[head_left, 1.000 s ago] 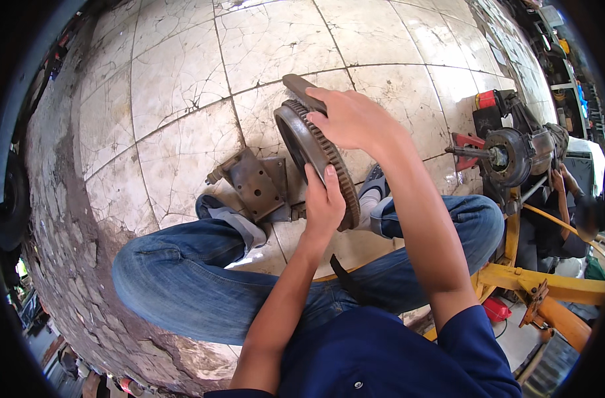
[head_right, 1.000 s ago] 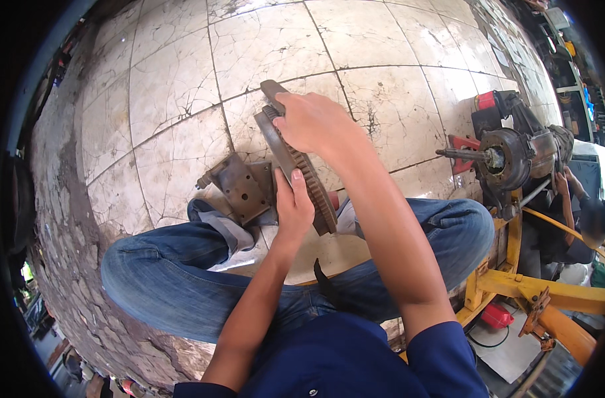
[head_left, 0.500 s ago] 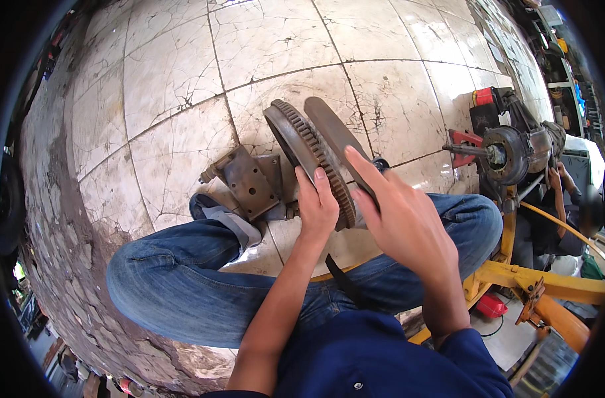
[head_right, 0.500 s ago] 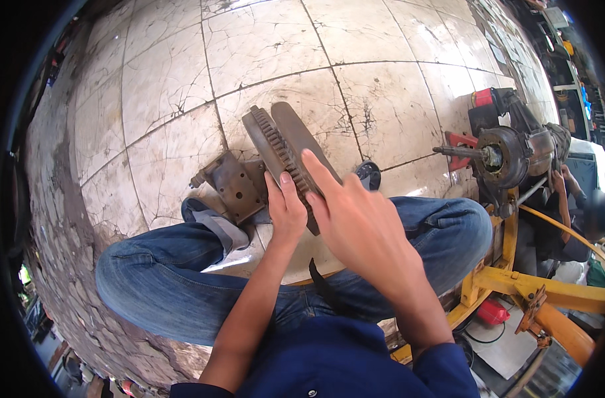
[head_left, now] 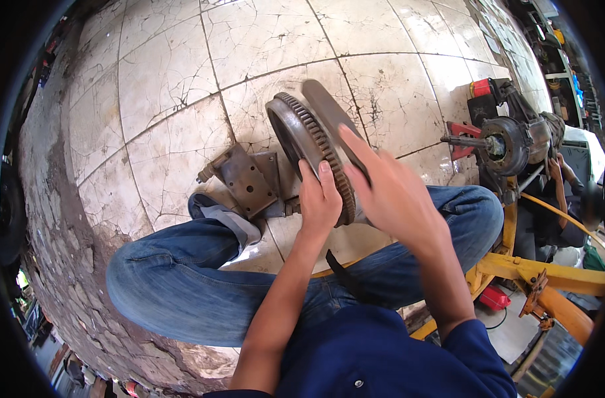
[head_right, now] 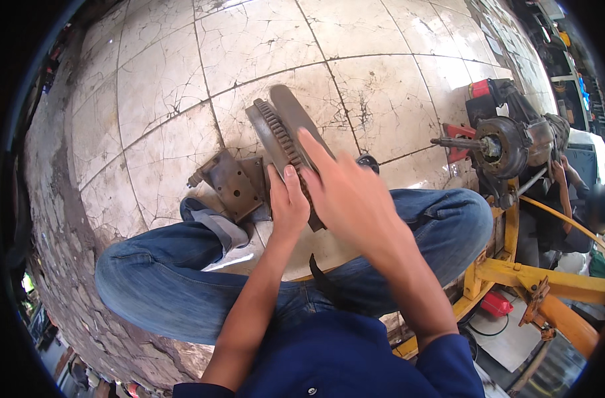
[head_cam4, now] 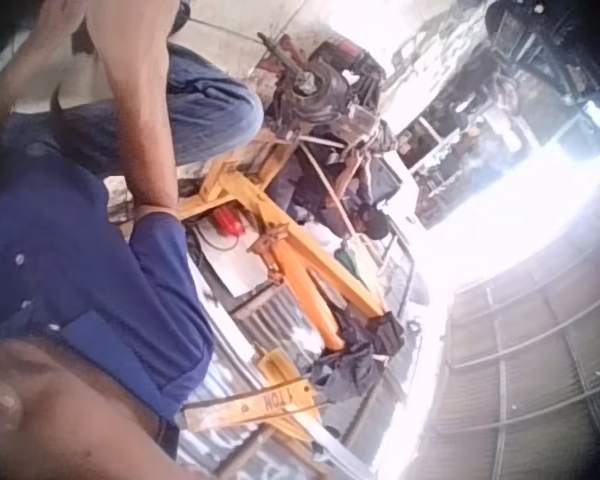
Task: The person sits on the floor and cleans a large metal gear using a white wipe and a wire brush. They wipe the gear's teeth and face, then use the brush to scrub the surface, repeating the process to remove grime.
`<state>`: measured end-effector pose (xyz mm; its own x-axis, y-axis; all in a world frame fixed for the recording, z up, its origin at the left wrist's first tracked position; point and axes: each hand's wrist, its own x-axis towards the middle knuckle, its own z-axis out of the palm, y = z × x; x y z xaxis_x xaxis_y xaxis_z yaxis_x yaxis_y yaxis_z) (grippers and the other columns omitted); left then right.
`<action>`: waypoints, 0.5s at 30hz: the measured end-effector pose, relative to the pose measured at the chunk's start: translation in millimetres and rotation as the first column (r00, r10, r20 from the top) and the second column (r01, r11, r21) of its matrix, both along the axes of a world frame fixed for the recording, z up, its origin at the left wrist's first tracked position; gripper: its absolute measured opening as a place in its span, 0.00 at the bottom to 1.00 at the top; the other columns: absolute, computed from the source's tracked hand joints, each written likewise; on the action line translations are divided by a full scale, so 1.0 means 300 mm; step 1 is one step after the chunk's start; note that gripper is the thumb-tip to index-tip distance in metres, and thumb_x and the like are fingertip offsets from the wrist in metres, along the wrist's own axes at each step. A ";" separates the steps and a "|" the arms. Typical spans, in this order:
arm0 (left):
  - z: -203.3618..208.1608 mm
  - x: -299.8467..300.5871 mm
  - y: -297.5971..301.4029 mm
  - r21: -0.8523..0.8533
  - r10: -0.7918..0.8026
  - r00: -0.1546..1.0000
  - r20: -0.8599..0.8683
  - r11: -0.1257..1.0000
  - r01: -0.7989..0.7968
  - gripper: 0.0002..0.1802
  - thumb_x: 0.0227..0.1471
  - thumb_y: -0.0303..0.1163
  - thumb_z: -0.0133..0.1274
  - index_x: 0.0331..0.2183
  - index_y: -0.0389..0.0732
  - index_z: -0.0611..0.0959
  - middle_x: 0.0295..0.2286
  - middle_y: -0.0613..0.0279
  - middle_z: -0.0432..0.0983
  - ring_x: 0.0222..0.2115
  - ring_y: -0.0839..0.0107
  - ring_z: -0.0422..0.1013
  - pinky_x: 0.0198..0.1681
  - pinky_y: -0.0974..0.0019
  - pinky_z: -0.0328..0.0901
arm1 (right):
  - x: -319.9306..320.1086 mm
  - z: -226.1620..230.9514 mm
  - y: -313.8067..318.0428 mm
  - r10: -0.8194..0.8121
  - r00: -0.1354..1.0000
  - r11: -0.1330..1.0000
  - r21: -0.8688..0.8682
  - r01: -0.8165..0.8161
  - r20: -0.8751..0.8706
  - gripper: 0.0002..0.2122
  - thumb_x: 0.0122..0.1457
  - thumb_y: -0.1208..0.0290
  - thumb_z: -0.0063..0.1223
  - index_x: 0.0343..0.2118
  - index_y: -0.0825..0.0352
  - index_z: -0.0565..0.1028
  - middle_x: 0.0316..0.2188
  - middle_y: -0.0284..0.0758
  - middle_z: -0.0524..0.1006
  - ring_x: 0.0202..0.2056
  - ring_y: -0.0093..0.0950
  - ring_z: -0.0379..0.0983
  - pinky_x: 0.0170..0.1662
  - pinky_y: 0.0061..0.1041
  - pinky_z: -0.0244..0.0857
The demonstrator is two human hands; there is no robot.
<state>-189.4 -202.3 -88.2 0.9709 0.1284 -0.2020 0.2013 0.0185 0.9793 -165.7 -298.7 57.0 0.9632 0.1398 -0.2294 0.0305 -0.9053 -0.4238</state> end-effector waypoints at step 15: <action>-0.004 0.000 0.015 0.024 -0.029 0.999 -0.045 0.999 0.030 0.23 0.68 0.41 0.35 0.49 0.29 0.68 0.36 0.44 0.74 0.36 0.52 0.72 0.40 0.56 0.64 | -0.077 -0.050 -0.008 0.011 0.999 0.996 -0.092 -0.008 0.036 0.26 0.65 0.64 0.48 0.65 0.56 0.61 0.28 0.48 0.73 0.23 0.46 0.75 0.25 0.40 0.70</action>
<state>-189.4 -197.9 -89.4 0.9644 0.1051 -0.2427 0.2452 -0.0117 0.9694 -188.7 -301.2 42.0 0.9699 0.1288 -0.2069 0.0528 -0.9398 -0.3375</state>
